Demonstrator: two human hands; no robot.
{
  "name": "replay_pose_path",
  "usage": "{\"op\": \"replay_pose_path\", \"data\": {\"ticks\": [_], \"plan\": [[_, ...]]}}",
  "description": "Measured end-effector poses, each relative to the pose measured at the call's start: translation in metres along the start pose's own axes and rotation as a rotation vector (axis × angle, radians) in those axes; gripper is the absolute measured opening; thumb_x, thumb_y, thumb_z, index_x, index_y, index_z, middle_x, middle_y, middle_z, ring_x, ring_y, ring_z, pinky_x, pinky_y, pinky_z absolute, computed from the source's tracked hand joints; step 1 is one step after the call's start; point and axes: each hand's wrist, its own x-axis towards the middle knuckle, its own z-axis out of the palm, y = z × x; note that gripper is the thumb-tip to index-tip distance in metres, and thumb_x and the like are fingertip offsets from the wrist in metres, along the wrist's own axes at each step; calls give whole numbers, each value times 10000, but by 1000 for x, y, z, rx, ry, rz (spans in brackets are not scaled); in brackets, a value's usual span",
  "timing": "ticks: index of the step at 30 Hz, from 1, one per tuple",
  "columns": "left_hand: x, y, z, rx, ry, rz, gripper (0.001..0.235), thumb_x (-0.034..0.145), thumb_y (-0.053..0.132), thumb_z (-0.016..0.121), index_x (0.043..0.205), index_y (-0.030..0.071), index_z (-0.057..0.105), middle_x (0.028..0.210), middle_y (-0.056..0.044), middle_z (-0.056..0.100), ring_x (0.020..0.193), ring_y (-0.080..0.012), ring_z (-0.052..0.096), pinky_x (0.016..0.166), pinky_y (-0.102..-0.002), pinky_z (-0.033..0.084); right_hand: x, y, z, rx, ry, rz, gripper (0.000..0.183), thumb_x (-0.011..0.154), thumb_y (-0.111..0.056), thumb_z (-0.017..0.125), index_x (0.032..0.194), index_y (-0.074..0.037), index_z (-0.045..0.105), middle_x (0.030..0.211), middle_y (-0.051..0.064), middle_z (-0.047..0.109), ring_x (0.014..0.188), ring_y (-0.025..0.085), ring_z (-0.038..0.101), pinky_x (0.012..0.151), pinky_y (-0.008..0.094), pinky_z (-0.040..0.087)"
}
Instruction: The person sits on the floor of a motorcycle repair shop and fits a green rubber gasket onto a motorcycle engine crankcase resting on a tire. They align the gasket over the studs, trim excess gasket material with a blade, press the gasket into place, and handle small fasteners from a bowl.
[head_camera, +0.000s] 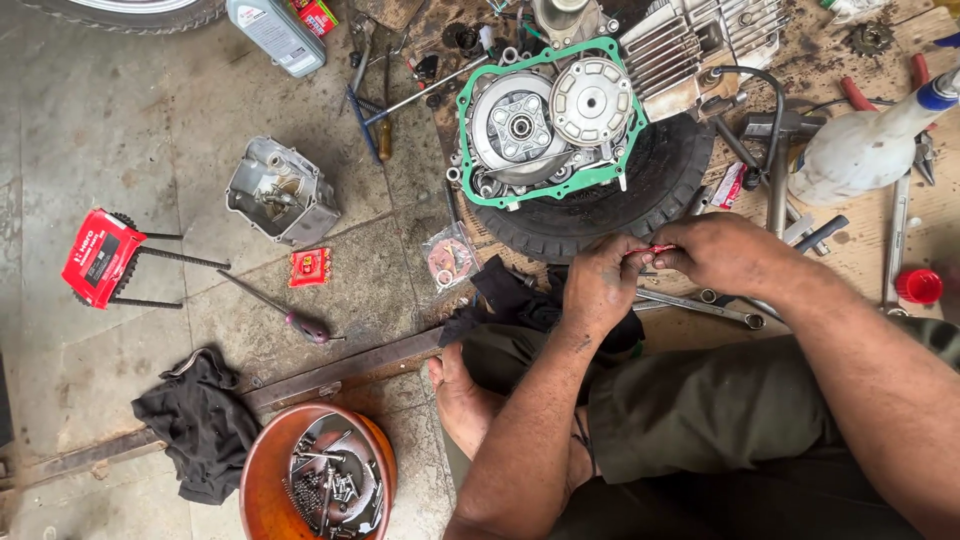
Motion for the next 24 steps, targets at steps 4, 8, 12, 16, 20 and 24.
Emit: {"op": "replay_pose_path", "data": {"ticks": [4,8,12,16,20,24], "plan": [[5,-5,0,-176,-83,-391,91,1003,177,724,1017,95,759,829,-83,719,632,-153,599,564,-316,507,-5,-13,4,-194,150,-51,152,945,-244,705,1029,-118,691,890,100,748,864,271,740,784,427,612],[8,-36,-8,-603,19,-582,97,974,170,717,1000,86,759,852,-71,720,669,-133,609,579,-303,525,-17,-2,12,-145,394,-256,122,903,-173,701,1000,-102,686,926,100,747,879,271,732,769,414,616],[5,-74,-27,-913,262,-588,139,978,189,722,1013,54,731,892,-52,722,715,-130,627,619,-284,548,-18,40,5,192,339,-186,259,919,-341,684,1117,-178,717,1044,74,770,965,242,742,855,387,617],[6,-50,-29,-1004,230,-483,143,971,167,725,1057,53,722,967,-37,730,848,-137,676,737,-278,579,2,91,26,-132,-122,282,499,948,-593,602,1284,-252,741,1227,37,762,1127,239,721,1043,418,560],[3,-32,-3,-949,192,-444,157,955,142,732,1086,57,750,1025,-42,751,939,-134,688,835,-257,565,6,40,8,-1,-155,301,529,929,-601,592,1335,-282,710,1304,8,727,1144,228,716,1076,415,535],[-5,-30,14,-907,226,-458,176,948,121,769,1107,45,771,1035,-45,766,968,-127,678,905,-251,522,22,17,48,725,57,68,502,836,-352,763,1270,-127,650,1102,50,796,992,173,749,899,358,587]]}}
